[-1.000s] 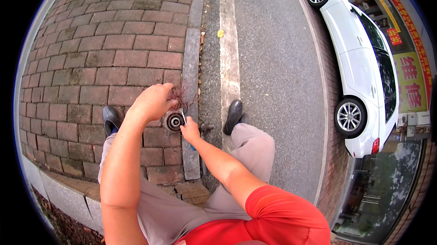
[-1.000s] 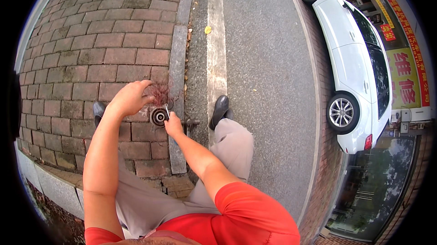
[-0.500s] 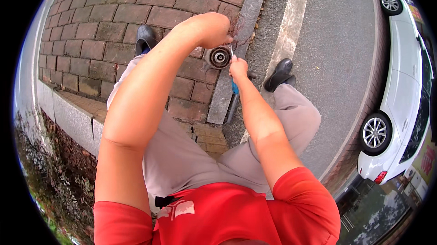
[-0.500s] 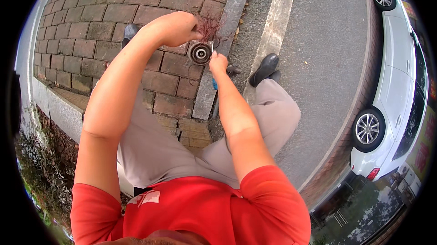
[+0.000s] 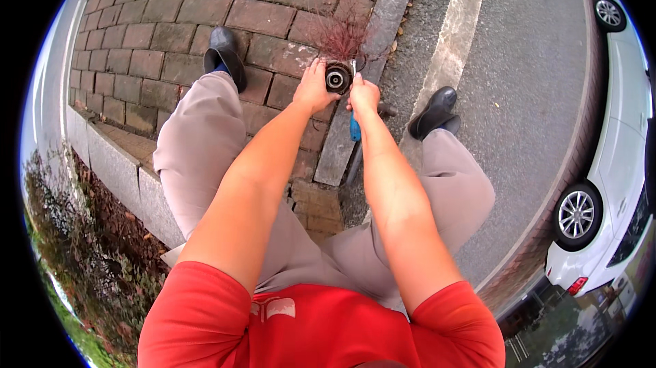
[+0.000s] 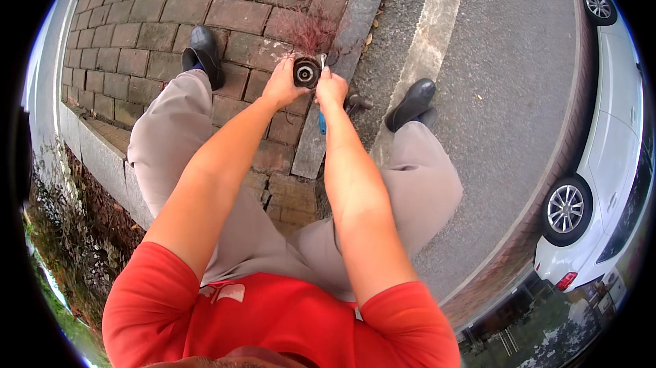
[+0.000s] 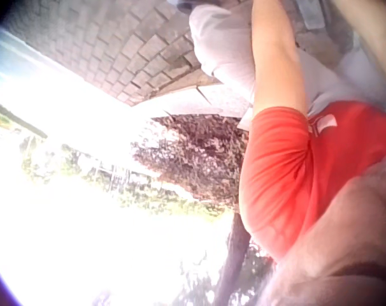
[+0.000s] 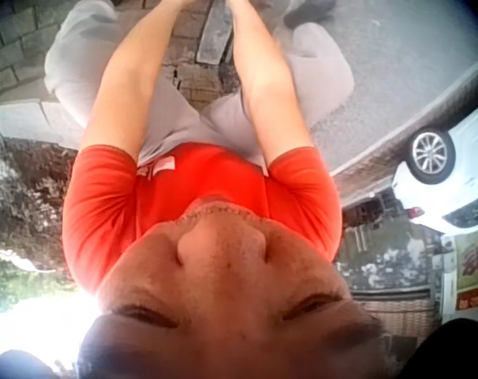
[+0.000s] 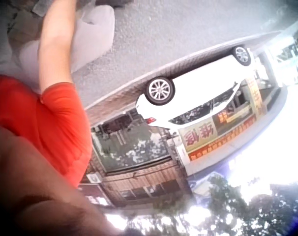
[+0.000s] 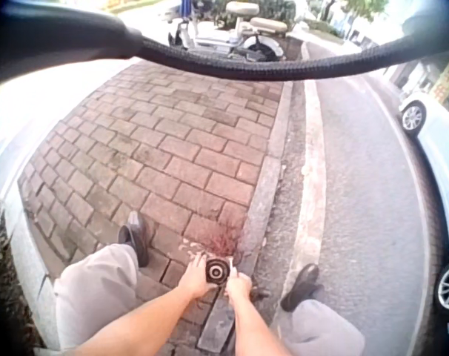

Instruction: The person uses a screwdriver and a hammer to work on an electric motor component while sitting on a brick sidewalk.

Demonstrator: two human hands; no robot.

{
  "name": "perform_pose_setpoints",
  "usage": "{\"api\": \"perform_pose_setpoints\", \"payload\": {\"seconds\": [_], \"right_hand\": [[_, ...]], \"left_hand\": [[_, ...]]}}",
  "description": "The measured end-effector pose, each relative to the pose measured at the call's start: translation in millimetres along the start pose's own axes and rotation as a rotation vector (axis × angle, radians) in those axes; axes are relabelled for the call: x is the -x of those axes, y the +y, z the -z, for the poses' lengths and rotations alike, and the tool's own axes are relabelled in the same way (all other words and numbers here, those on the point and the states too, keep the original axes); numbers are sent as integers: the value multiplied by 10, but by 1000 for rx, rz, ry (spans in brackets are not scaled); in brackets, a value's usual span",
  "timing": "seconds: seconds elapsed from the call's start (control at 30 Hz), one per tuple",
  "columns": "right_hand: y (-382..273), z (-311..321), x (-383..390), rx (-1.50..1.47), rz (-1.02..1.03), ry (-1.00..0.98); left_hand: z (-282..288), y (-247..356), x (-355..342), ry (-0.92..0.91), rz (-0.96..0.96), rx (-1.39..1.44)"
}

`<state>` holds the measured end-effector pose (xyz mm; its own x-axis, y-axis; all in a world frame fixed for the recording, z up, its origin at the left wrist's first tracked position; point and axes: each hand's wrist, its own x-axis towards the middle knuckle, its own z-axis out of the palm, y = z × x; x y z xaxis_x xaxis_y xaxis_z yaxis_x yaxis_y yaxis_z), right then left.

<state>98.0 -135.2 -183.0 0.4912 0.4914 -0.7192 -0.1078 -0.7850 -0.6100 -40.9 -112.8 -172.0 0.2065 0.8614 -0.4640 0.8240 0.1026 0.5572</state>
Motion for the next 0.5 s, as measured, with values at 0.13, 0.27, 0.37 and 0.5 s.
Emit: {"api": "perform_pose_setpoints", "payload": {"seconds": [0.13, 0.27, 0.37, 0.5], "right_hand": [[4, -63, 37, -100, -11, -48], [60, -78, 44, -200, 26, -61], [52, -95, 85, -270, -22, -86], [-213, -169, 219, -406, 98, -134]], "left_hand": [[-84, -41, -73, -19, 8, 255], [-103, -82, -78, -61, 16, 271], [-97, -113, -106, -81, -6, 238], [-145, -175, -136, -79, -34, 206]]}}
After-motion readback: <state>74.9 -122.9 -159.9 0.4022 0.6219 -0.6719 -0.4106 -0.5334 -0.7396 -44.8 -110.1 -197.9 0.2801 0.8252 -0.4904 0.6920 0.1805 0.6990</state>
